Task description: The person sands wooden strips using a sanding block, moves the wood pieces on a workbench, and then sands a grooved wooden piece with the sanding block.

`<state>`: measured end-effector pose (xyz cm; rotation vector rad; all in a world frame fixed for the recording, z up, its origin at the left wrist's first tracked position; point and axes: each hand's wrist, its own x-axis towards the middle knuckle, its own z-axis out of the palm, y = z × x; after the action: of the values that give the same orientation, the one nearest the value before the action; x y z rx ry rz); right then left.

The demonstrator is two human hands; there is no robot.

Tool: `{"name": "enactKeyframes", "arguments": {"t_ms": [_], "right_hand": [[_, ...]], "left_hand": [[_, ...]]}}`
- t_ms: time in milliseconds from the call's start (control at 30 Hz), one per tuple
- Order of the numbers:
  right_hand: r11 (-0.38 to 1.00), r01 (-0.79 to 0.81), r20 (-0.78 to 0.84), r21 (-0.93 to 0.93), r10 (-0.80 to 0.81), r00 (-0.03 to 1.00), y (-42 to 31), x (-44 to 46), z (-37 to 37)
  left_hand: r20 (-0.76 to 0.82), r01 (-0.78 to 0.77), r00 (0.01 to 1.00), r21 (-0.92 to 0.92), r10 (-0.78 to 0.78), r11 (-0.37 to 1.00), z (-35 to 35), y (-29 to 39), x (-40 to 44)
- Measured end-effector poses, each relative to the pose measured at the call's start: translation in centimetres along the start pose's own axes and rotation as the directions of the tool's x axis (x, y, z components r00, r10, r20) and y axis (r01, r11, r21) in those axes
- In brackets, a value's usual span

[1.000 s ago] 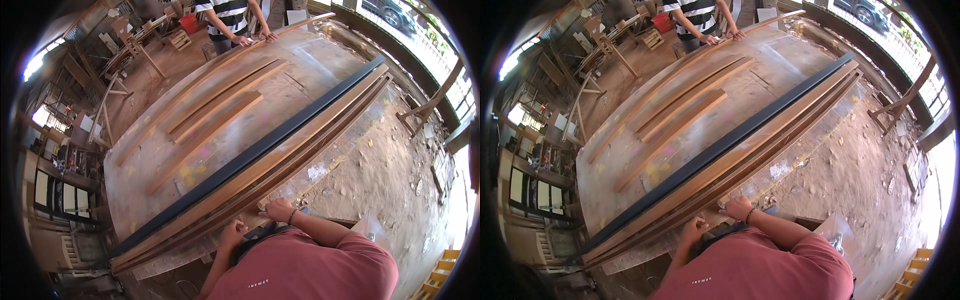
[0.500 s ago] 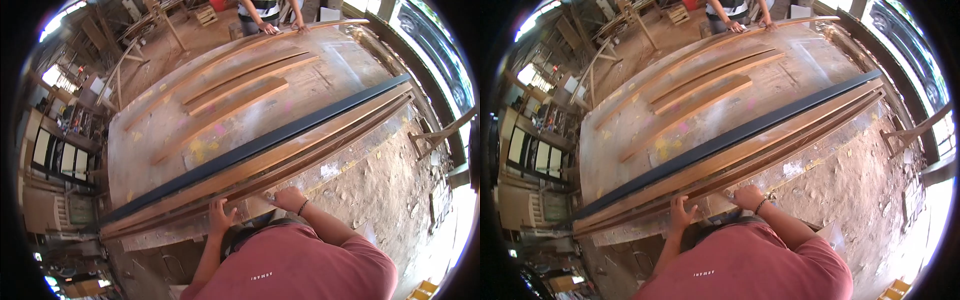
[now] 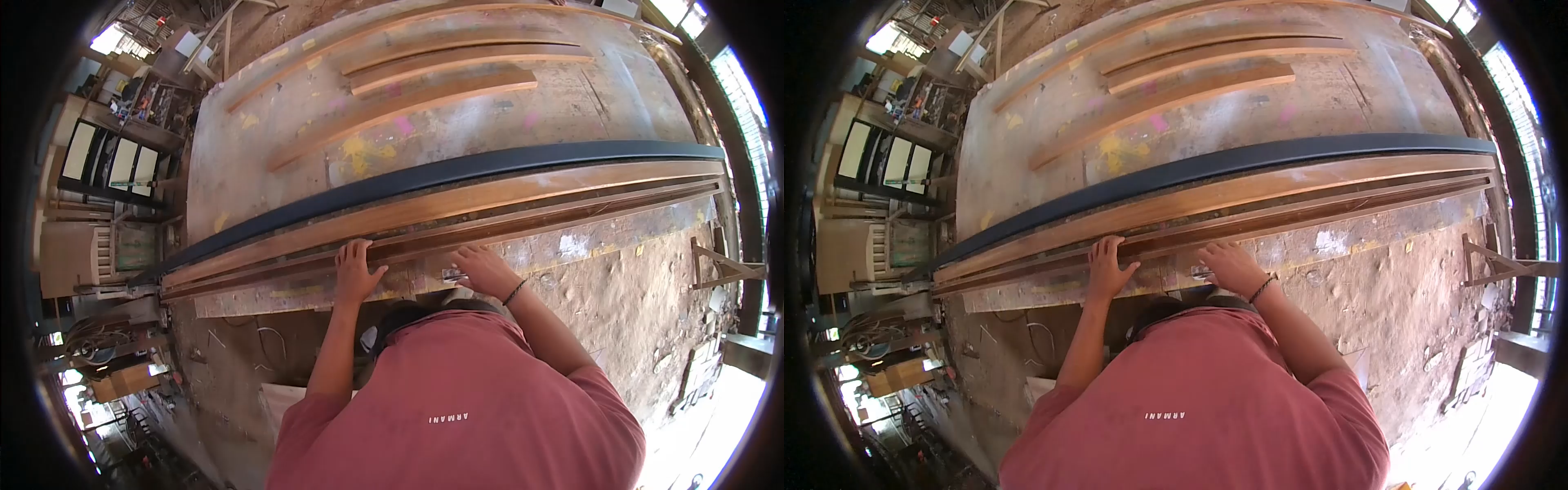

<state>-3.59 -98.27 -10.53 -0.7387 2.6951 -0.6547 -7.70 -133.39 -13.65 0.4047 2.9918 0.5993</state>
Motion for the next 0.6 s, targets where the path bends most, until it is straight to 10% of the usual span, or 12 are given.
{"name": "enactKeyframes", "arguments": {"t_ms": [600], "right_hand": [[0.998,-0.057,0.058,0.021,0.056,0.997,0.8,-1.4,0.0]], "left_hand": [[-0.109,-0.124,0.987,-0.055,0.117,0.991,-0.8,-2.1,-0.2]]}}
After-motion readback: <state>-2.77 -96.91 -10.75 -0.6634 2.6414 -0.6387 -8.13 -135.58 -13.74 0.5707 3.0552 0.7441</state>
